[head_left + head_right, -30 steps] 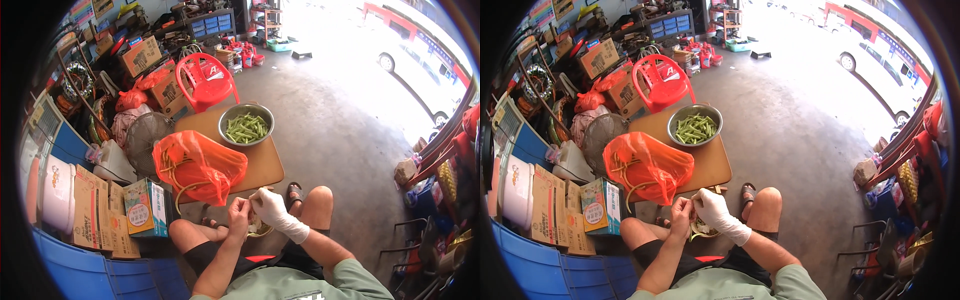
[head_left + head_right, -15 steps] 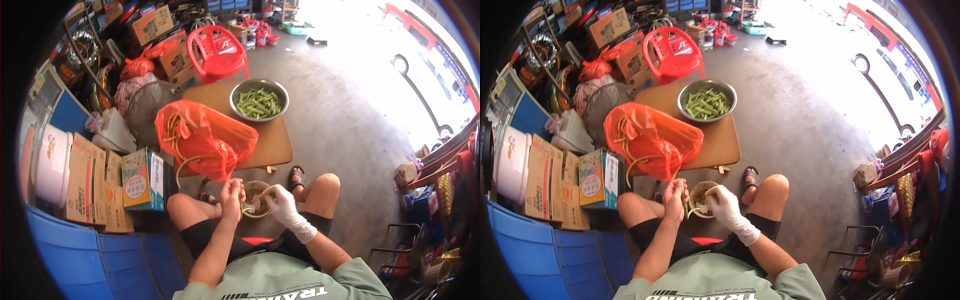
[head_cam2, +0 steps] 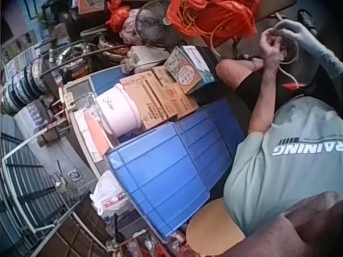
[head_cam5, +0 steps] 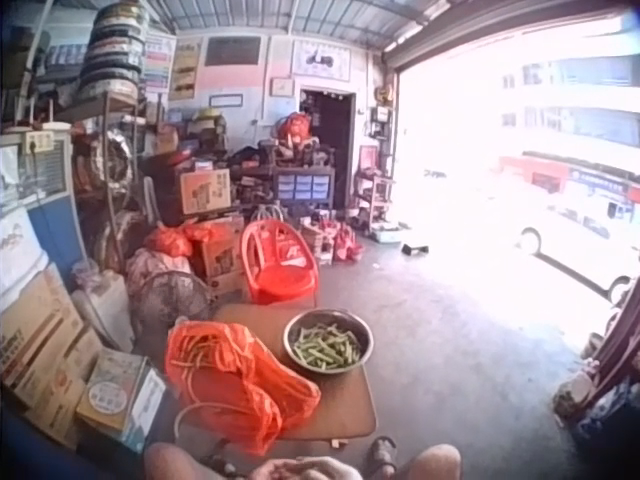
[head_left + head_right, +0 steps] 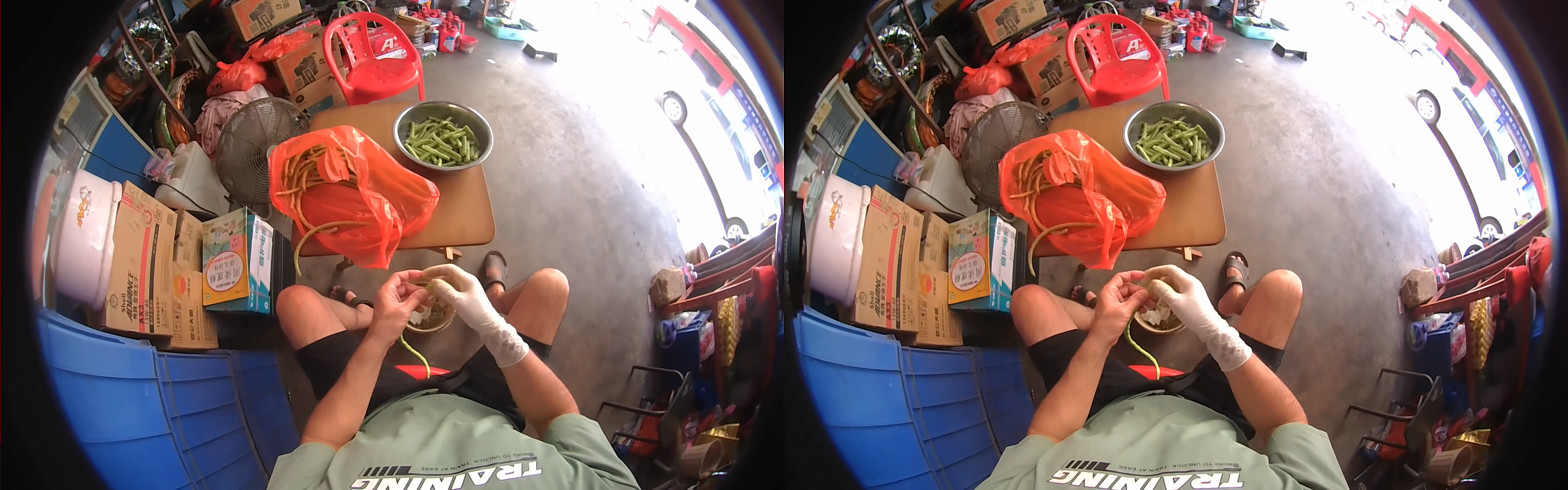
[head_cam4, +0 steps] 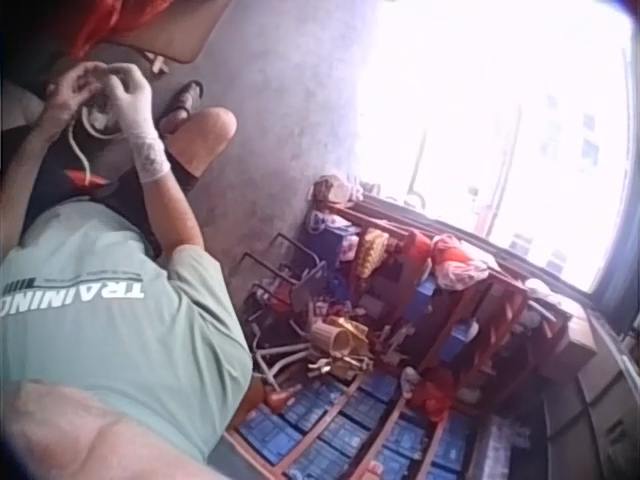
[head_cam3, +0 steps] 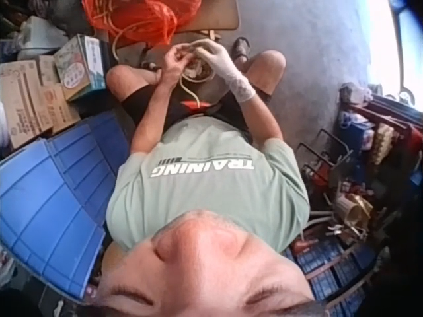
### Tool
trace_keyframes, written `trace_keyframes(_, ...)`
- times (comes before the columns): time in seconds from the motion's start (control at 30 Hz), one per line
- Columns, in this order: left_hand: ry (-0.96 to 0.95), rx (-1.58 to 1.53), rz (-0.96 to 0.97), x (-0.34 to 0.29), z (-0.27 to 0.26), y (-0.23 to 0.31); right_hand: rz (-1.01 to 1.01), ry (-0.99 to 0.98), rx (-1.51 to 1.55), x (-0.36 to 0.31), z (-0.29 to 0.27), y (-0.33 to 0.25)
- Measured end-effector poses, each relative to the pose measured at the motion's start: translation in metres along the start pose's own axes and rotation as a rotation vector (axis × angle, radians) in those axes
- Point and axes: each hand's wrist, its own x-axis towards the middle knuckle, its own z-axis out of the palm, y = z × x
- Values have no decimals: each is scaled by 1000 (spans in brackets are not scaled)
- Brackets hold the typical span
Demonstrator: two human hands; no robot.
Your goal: The person snaps green beans by hand, placing the pieces into a bowl and discarding the ends into a separate container.
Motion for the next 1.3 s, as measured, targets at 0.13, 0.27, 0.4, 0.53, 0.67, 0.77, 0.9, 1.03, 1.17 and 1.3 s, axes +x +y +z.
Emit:
trace_keyframes(0.13,1,-91,-8,0,5,3,-63,77,-5,11,-7,-2)
trace_keyframes(0.27,-41,249,39,-5,-8,-2,-19,169,118,15,-33,-12)
trace_keyframes(0.4,-9,668,271,0,-8,19,28,-49,-283,12,-59,-4)
trace_keyframes(0.53,-126,762,240,7,-10,39,-15,-248,-703,1,-50,-26)
trace_keyframes(0.67,-174,817,231,9,-9,41,-94,-261,-944,1,-37,-19)
trace_keyframes(0.77,-152,851,128,7,-8,38,-118,-186,-974,3,-34,0)
trace_keyframes(0.9,-88,816,72,-1,-13,18,-124,12,-961,10,-28,24)
trace_keyframes(1.03,20,773,53,-16,-11,3,-99,165,-850,18,-20,62)
trace_keyframes(1.17,109,766,49,-24,-31,2,-19,582,-281,42,-113,120)
trace_keyframes(1.3,-68,812,67,-32,-49,5,50,283,-237,39,-76,51)
